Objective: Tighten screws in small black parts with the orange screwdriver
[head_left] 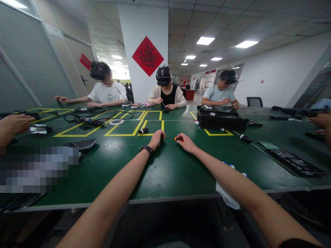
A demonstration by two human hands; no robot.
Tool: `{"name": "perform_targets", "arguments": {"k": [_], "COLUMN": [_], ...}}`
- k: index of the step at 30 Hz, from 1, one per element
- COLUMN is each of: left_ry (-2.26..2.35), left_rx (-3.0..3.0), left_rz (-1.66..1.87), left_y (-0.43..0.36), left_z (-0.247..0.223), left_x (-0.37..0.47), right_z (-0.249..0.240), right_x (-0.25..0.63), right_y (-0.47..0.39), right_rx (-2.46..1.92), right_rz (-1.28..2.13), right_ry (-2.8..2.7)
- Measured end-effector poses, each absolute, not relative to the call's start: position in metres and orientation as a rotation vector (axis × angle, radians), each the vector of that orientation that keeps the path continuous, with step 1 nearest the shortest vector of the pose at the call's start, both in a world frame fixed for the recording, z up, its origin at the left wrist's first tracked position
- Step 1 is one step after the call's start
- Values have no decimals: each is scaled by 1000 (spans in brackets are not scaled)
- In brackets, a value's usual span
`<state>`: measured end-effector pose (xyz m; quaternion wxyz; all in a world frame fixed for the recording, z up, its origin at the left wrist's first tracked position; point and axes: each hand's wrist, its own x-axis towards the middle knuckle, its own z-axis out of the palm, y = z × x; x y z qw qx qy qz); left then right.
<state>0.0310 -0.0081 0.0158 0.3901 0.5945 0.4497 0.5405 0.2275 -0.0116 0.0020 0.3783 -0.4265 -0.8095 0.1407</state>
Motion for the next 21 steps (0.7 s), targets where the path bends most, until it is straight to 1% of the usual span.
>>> {"name": "perform_targets", "arguments": {"k": [2, 9, 15, 21], "left_ry": [1128, 1057, 1200, 1261], "left_rx": [1521, 1501, 1601, 1746], "left_rz": [1374, 1418, 1337, 1414], "left_y": [-7, -1, 1, 1], "left_z": [15, 10, 6, 4], "left_x": [31, 31, 29, 28], "right_z": [2, 5, 2, 4], "right_x": [227, 227, 227, 227], "right_y": [-12, -11, -10, -6], "right_rx": [-1106, -1173, -1120, -1125], "right_rz": [386, 286, 442, 313], "right_ry": [-2051, -2100, -2027, -2115]}}
